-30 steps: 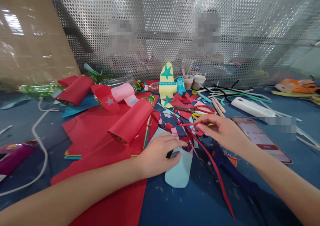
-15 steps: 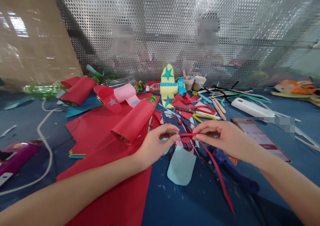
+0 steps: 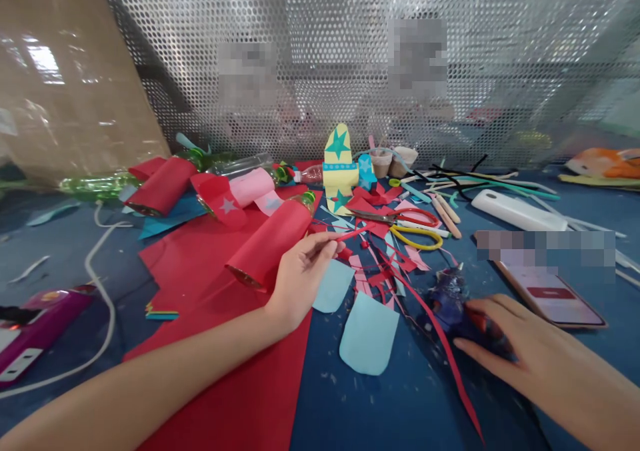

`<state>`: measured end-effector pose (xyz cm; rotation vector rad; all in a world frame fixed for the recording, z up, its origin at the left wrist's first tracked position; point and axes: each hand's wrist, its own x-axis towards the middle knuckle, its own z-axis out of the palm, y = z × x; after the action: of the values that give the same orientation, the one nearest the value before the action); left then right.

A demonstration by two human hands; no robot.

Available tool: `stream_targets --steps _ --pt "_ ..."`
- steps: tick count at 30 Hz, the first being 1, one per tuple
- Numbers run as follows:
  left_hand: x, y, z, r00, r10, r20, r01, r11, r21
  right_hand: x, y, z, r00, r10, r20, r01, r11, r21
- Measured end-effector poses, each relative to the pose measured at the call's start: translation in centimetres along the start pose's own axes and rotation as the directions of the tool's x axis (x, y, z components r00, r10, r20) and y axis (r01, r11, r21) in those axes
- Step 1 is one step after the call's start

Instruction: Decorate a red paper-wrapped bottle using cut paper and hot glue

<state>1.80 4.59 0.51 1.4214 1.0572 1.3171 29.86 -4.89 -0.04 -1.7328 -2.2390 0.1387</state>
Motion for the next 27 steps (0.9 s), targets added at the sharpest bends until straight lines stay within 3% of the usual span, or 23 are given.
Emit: stream_targets --steps 2,9,13,17,19,21,23,25,27 --pt "-0.2 -0.2 0.0 1.0 -0.016 0.006 0.016 1.0 0.0 -0.3 -0.1 0.5 1.0 0.006 -0.022 -0.006 1.0 0.003" --pt "-0.6 -0.6 0.0 0.998 -0.017 0.066 0.013 0.998 0.055 -1.1 -1.6 -0.3 0.944 -0.013 -0.328 -0.02 0.995 -0.098" --pt "-0.5 -0.7 0.0 0.998 -0.008 0.066 0.0 0.994 0.113 -0.3 -2.8 -1.2 0.953 0.003 -0.303 -0.041 0.992 -0.119" --pt "-0.5 -0.6 0.0 0.997 0.004 0.072 -0.012 0.993 0.119 1.0 -3.6 -1.1 0.924 0.045 -0.38 -0.109 0.983 -0.148" --pt "-0.5 -0.6 0.1 0.997 0.015 0.078 -0.024 0.992 0.121 1.6 -3.7 -1.1 0.919 0.083 -0.385 -0.123 0.989 -0.082" --pt "-0.5 -0.6 0.1 0.996 0.018 0.082 -0.029 0.991 0.13 2.3 -3.5 -1.4 0.931 0.179 -0.319 -0.162 0.984 0.08" --pt "-0.6 -0.6 0.1 0.996 0.013 0.085 -0.025 0.99 0.137 3.1 -3.4 -2.1 0.944 0.298 -0.144 -0.237 0.911 0.337" --pt "-0.6 -0.6 0.1 0.996 0.003 0.086 -0.015 0.991 0.136 4.0 -3.8 -2.7 0.936 0.347 0.065 -0.316 0.743 0.59" --pt "-0.6 -0.7 0.2 0.996 -0.01 0.086 -0.002 0.991 0.136 4.7 -4.5 -2.8 0.93 0.329 0.162 -0.333 0.574 0.748"
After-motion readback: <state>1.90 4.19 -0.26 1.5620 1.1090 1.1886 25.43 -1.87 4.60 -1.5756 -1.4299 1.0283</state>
